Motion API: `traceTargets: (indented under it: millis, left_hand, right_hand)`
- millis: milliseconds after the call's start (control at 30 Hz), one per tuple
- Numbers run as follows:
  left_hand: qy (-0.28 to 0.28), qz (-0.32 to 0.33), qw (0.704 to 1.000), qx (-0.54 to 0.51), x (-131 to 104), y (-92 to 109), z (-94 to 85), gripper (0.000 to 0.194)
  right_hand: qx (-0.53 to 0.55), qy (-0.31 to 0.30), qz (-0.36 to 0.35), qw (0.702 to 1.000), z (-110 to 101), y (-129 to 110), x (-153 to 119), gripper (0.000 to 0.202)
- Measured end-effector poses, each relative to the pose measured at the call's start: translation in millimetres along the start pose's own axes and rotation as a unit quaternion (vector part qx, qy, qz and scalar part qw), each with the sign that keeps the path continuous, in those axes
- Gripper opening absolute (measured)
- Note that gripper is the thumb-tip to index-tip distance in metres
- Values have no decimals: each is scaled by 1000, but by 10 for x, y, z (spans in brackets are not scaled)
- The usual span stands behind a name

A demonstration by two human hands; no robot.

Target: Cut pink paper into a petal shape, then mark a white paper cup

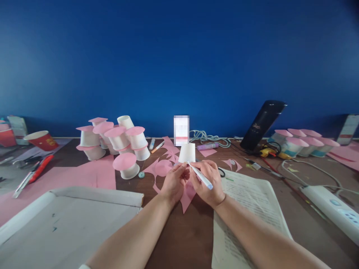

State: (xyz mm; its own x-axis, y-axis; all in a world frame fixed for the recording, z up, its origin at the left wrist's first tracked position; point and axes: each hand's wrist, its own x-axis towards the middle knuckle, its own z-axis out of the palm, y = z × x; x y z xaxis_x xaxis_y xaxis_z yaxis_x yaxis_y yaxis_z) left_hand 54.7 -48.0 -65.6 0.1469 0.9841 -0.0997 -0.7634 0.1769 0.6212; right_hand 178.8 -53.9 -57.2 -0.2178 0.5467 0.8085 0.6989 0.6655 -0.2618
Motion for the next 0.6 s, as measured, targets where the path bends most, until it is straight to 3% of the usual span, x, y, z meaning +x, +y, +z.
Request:
traceTargets:
  millis: [300, 500, 600]
  left_hand:
    - [15, 2, 1000, -3, 3, 5, -2, 16]
    - [72, 4, 996, -56, 32, 11, -37, 16]
    - [73, -6, 995, -61, 34, 17, -43, 14]
  right_hand:
    - [0, -7, 5, 1000, -3, -8, 4, 11]
    - [15, 1, -3, 1000, -12, -7, -16, 14]
    - [13, -2, 6, 1000, -9, 10, -22, 14]
